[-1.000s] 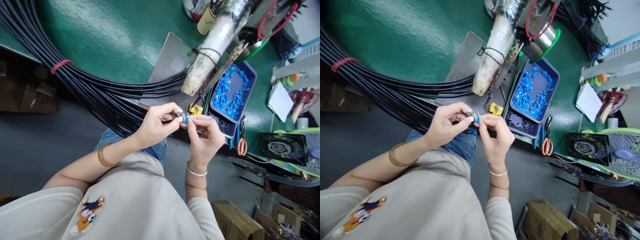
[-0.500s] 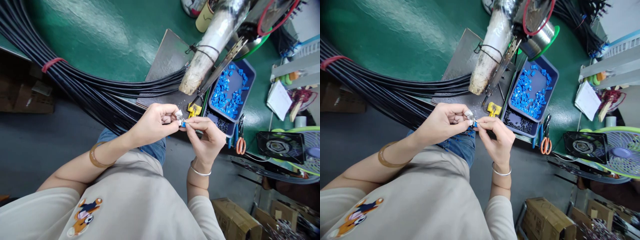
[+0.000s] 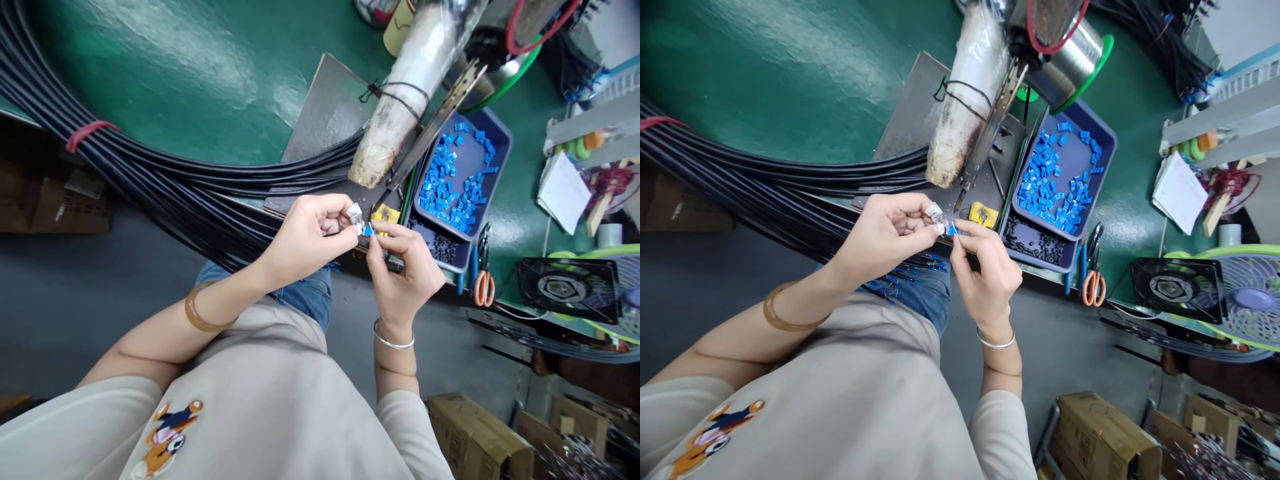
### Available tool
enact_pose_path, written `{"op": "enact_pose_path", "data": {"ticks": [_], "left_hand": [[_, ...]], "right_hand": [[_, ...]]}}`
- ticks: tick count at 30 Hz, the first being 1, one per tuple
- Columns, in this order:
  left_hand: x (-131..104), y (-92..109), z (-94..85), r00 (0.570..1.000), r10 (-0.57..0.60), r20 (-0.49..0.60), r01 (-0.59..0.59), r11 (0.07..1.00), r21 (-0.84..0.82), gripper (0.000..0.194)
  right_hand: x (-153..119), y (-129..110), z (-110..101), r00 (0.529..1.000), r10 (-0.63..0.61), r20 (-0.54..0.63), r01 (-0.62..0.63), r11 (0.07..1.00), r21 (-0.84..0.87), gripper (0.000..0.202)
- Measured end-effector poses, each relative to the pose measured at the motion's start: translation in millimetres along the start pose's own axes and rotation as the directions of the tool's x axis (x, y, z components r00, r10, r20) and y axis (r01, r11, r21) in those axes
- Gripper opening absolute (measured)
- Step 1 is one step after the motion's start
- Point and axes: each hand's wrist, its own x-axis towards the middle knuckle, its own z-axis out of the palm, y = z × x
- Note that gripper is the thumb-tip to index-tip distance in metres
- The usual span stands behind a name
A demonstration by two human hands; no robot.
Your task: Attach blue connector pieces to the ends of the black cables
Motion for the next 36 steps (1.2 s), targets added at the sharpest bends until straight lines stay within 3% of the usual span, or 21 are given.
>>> {"op": "enact_pose_path", "data": {"ticks": [8,22,36], "left_hand": [[7,-4,4.0,0.995,0.049,-0.092,-0.043,0.997,0.063,0.012],[9,-5,7.0,0.989,0.087,-0.122,-0.070,0.988,0.140,0.013],[11,-4,8.0,0.982,0.121,-0.145,-0.095,0.980,0.173,0.013]], "right_hand": [[5,3,0,1.000,0.024,-0.003,-0.024,1.000,0.008,0.015],[12,6,-1,0.997,0.077,0.028,-0.079,0.994,0.071,0.016],[19,7,-3,0.999,0.015,0.049,-0.015,1.000,0.010,0.015]]}}
